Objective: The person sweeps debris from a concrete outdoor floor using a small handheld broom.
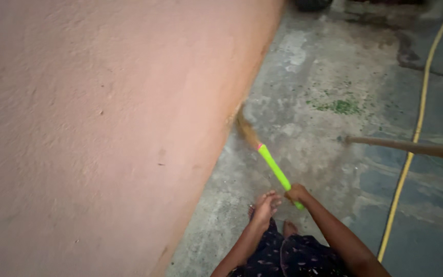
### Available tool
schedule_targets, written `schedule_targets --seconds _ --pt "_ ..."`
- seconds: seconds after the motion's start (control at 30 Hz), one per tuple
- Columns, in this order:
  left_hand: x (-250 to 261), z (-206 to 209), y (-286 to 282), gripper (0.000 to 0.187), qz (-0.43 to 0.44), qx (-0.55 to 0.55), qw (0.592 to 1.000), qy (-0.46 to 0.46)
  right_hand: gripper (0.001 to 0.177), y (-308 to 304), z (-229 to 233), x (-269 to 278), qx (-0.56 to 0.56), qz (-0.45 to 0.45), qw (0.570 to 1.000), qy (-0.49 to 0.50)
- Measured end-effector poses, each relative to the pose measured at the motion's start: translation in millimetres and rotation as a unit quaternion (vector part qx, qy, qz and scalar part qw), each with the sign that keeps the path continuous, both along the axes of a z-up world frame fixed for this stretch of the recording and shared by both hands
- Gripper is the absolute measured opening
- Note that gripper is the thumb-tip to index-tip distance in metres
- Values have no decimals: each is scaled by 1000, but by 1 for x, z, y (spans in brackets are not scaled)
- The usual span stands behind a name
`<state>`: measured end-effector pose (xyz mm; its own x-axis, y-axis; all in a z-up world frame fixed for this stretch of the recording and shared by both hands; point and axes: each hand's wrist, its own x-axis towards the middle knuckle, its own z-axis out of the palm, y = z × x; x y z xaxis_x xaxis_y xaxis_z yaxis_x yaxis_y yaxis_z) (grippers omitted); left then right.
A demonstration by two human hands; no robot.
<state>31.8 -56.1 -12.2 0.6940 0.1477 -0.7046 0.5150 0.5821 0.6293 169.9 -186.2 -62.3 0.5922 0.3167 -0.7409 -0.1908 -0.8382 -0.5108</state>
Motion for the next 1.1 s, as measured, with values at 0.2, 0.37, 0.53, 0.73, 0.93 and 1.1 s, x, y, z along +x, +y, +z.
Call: schedule_targets --seconds 0.2,0.37,0.53,0.73,0.93,1.1 --pt "-15 9 42 29 227 21 972 -59 32 2 -39 1 64 -55 996 41" --pt "-21 -1 49 28 270 13 962 -43 25 -61 -47 -16 82 -231 966 86" --pt "3 -3 15 25 231 -14 969 -82 30 -82 -30 -26 -4 -301 953 27" --pt "24 3 -1 24 138 2 986 -96 52 -70 50 -60 -23 -238 969 -69" --pt "59 11 29 23 47 91 976 -191 39 -73 49 -17 -81 -32 996 -31" --pt "93 15 49 23 -14 122 958 -257 34 -47 28 35 -188 164 960 -125"
